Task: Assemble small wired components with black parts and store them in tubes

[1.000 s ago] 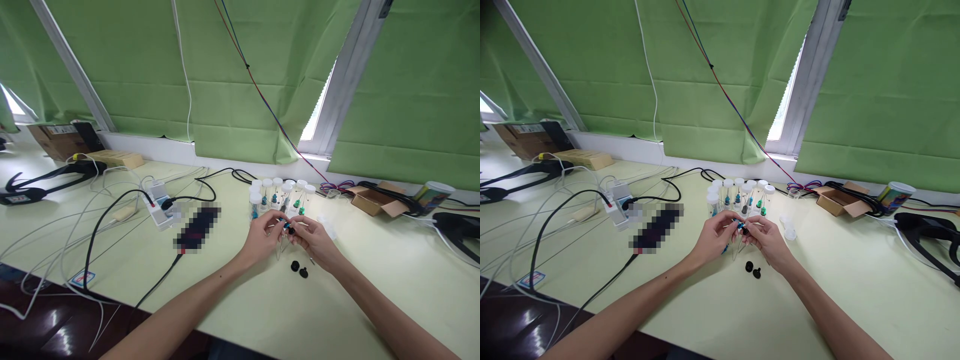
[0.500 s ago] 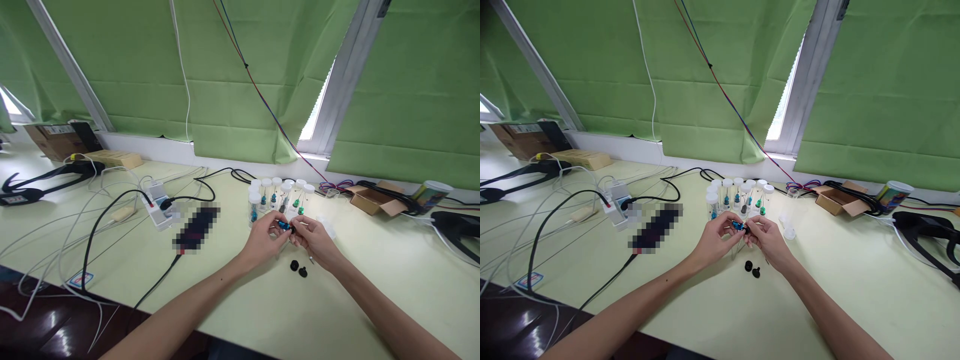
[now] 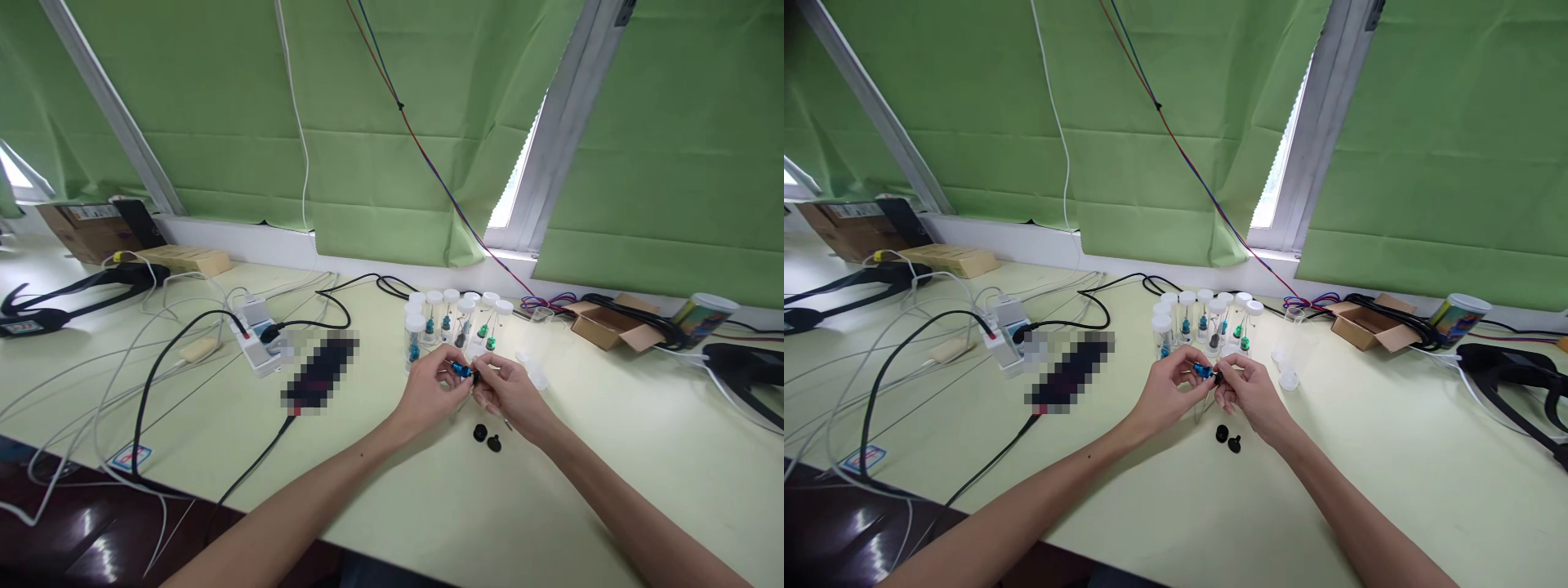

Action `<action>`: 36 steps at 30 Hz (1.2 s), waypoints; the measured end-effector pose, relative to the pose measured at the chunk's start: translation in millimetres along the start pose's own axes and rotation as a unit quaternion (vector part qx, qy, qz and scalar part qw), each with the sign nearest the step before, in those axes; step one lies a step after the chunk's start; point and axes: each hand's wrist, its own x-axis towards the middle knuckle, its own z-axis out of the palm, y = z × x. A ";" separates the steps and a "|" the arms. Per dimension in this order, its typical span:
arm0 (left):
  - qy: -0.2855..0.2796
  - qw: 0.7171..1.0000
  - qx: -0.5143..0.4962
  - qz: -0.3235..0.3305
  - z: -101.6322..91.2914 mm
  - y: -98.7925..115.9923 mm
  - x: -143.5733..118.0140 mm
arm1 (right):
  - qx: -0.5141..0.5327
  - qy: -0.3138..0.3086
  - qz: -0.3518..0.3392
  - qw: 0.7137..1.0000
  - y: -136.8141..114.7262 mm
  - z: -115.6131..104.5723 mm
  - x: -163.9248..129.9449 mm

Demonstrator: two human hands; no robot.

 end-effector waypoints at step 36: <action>0.026 0.995 -0.096 -0.012 -0.4 1.1 0.0 | -0.026 -0.016 -0.001 1.000 3.5 0.6 -0.6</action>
